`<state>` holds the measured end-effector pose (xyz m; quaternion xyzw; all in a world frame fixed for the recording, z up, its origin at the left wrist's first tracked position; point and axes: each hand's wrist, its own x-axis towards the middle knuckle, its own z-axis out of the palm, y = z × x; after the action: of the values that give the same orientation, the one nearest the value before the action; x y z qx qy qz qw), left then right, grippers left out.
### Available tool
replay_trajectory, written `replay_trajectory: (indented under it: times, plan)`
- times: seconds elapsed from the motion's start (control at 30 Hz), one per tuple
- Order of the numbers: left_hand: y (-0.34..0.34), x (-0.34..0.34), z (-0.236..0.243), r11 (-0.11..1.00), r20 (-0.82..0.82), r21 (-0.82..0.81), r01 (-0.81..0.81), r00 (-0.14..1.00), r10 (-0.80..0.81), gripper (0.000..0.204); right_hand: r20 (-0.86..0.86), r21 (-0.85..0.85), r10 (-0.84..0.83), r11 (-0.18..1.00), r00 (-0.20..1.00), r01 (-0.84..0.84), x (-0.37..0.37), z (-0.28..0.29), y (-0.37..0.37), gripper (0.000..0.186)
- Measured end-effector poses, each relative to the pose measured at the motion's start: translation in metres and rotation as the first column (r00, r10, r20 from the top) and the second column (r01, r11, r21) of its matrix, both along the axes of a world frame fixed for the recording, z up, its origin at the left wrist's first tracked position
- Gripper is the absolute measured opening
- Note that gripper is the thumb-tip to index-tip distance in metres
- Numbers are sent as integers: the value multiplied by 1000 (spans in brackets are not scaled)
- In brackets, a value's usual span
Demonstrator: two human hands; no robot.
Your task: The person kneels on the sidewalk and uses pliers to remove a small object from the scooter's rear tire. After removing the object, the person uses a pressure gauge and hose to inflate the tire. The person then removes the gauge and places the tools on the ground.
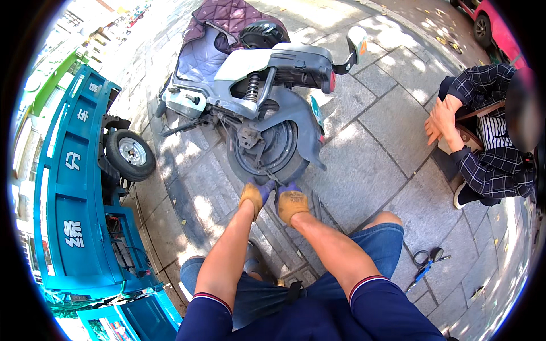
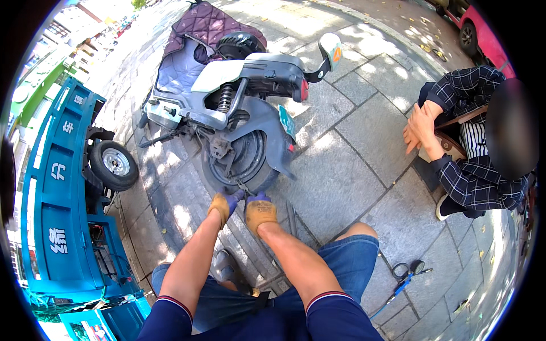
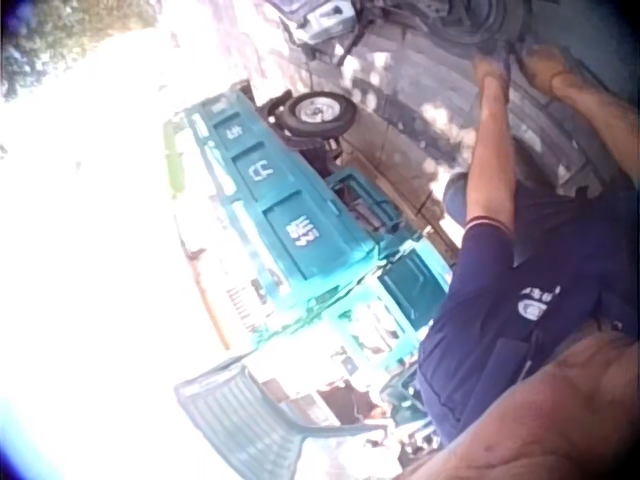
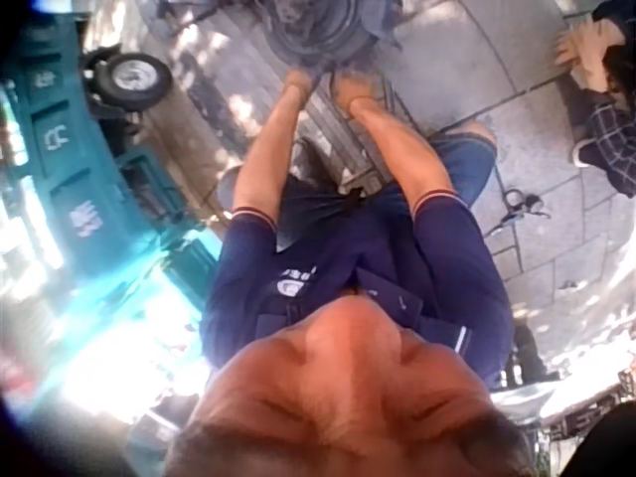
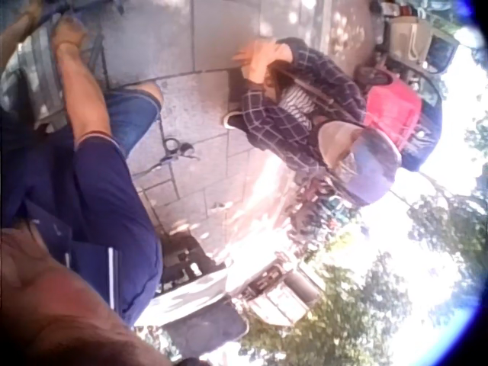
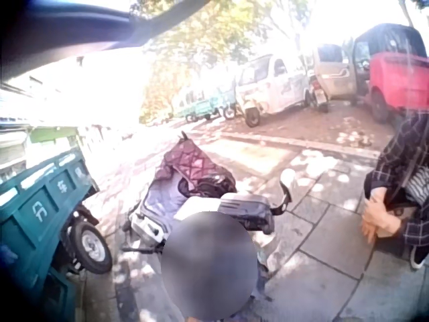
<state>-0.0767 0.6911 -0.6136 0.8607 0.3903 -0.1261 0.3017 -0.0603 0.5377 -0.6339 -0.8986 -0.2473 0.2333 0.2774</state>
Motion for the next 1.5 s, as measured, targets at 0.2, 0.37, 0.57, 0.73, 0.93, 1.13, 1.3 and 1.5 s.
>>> replay_trajectory:
  times: [0.2, 0.37, 0.57, 0.73, 0.93, 1.13, 1.3, 1.5]
  plan:
    - [-3, -6, 4, 996, 63, 44, -76, 995, 73, 84, 27, -3, 93, 996, 995, -92, 1, -8, 1, 27]
    - [-4, -14, -9, 974, 135, -127, -189, 969, 206, 88, 47, 30, 77, 996, 996, -79, -2, -15, -6, 29]
    - [7, -18, -28, 938, 255, -236, -255, 915, 313, 74, 279, 122, -15, 992, 960, -21, -7, -23, -10, 23]
    - [14, -29, -41, 695, -26, -647, -315, 919, 393, 53, 151, -77, 86, 994, 985, -75, -1, 7, -1, 25]
    - [16, -57, -59, 754, 132, -649, -100, 961, 241, 53, 110, -236, 190, 958, 976, -160, -9, 47, 18, 25]
    - [-5, -47, -32, 678, 107, -689, -256, 889, 445, 51, 222, -437, 234, 892, 947, -118, 3, 40, 16, 21]
    - [-4, -41, -58, 324, -87, -911, -254, 889, 450, 57, 51, -382, 195, 910, 979, -162, 3, 36, 28, 25]
    - [-34, -21, -25, 474, 108, -880, -10, 970, 219, 63, 49, -181, 8, 983, 999, 1, 4, 3, 17, 25]
